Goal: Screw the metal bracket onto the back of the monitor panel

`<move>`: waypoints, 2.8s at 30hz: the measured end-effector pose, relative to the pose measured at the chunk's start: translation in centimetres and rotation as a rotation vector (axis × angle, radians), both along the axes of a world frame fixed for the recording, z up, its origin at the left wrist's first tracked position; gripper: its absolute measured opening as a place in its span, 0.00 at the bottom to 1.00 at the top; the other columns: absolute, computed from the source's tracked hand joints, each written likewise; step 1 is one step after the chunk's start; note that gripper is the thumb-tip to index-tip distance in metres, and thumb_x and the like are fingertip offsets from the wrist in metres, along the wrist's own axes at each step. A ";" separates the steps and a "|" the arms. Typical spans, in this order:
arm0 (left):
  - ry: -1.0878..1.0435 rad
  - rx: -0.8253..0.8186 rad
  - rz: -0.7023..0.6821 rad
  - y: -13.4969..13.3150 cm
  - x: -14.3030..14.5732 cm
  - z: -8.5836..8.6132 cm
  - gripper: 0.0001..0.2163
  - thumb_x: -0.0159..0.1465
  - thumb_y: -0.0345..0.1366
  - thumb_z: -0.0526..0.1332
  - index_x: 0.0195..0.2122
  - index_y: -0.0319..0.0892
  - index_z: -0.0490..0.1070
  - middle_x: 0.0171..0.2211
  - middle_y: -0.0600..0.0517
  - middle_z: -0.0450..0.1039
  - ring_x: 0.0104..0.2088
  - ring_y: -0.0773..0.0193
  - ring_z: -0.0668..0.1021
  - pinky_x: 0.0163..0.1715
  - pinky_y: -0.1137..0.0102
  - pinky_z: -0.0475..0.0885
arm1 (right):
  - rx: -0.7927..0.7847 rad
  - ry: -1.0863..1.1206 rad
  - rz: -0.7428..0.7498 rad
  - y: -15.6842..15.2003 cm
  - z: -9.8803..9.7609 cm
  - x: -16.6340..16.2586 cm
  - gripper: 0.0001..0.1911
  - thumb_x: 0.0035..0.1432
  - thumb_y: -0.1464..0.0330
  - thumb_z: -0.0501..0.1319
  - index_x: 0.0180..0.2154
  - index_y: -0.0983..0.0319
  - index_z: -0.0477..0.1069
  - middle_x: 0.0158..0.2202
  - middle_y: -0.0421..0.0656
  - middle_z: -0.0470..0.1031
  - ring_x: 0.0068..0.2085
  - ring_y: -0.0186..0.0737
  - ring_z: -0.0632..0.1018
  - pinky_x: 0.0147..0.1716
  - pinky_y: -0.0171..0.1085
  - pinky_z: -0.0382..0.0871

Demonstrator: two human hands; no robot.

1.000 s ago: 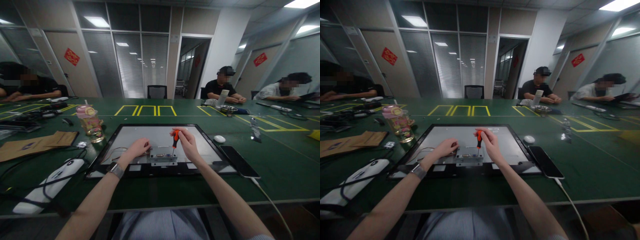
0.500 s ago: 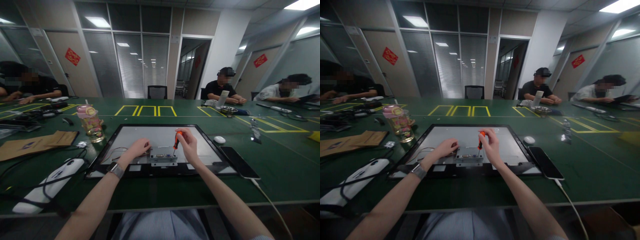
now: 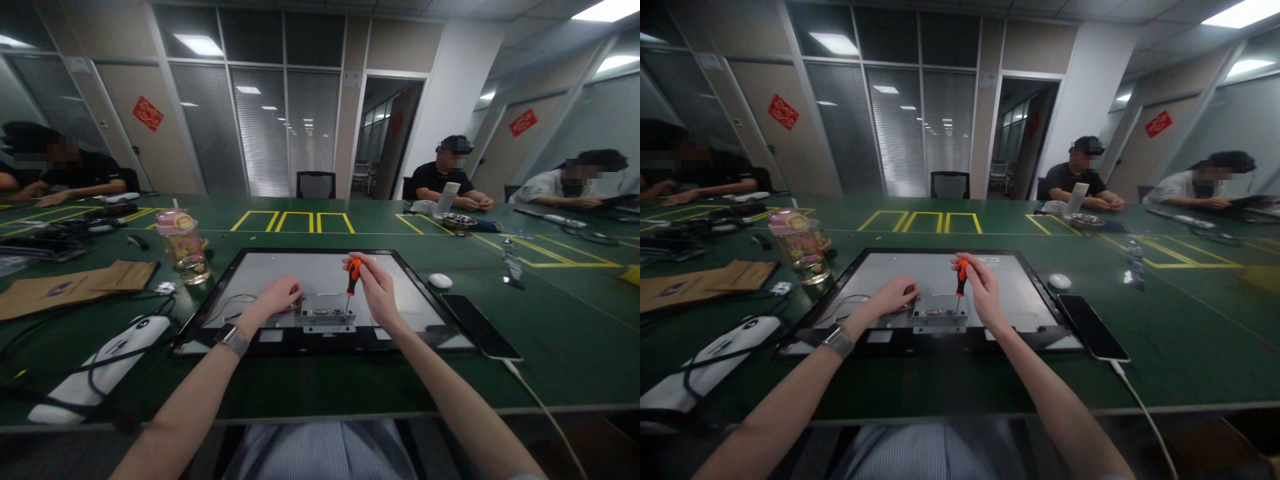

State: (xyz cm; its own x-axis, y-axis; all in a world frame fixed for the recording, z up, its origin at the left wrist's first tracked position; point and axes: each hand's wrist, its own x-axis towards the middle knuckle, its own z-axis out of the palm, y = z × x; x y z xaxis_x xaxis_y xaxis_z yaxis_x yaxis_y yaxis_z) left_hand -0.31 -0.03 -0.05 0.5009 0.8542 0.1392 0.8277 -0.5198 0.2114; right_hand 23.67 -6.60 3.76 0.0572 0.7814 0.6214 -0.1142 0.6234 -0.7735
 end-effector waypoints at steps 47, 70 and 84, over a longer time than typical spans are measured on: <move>-0.007 -0.012 -0.001 0.1 -0.1 -0.1 0.08 0.65 0.38 0.56 0.31 0.41 0.70 0.32 0.50 0.72 0.33 0.61 0.73 0.33 0.70 0.65 | 0.158 -0.203 -0.337 -0.8 0.4 -0.3 0.07 0.60 0.67 0.61 0.41 0.56 0.74 0.41 0.44 0.70 0.41 0.41 0.74 0.42 0.42 0.70; -0.006 -0.004 -0.002 0.0 0.0 0.1 0.08 0.65 0.38 0.56 0.31 0.42 0.70 0.31 0.50 0.73 0.33 0.61 0.74 0.33 0.70 0.65 | 0.129 -0.148 -0.226 -1.4 0.3 -0.7 0.10 0.65 0.65 0.55 0.45 0.56 0.71 0.40 0.45 0.76 0.41 0.42 0.77 0.42 0.43 0.71; -0.011 -0.010 -0.007 0.1 0.0 0.0 0.08 0.65 0.37 0.56 0.31 0.41 0.70 0.31 0.50 0.72 0.33 0.62 0.73 0.33 0.70 0.64 | 0.123 -0.169 -0.286 -1.0 0.2 -0.5 0.09 0.62 0.66 0.58 0.44 0.57 0.72 0.41 0.45 0.74 0.42 0.42 0.75 0.44 0.44 0.70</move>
State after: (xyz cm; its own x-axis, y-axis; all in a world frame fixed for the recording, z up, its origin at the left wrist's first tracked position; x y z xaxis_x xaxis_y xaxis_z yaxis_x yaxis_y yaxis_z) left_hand -0.33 0.03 -0.09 0.5050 0.8524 0.1357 0.8220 -0.5229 0.2257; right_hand 23.18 -7.63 3.97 0.1514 0.6675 0.7291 0.2020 0.7011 -0.6838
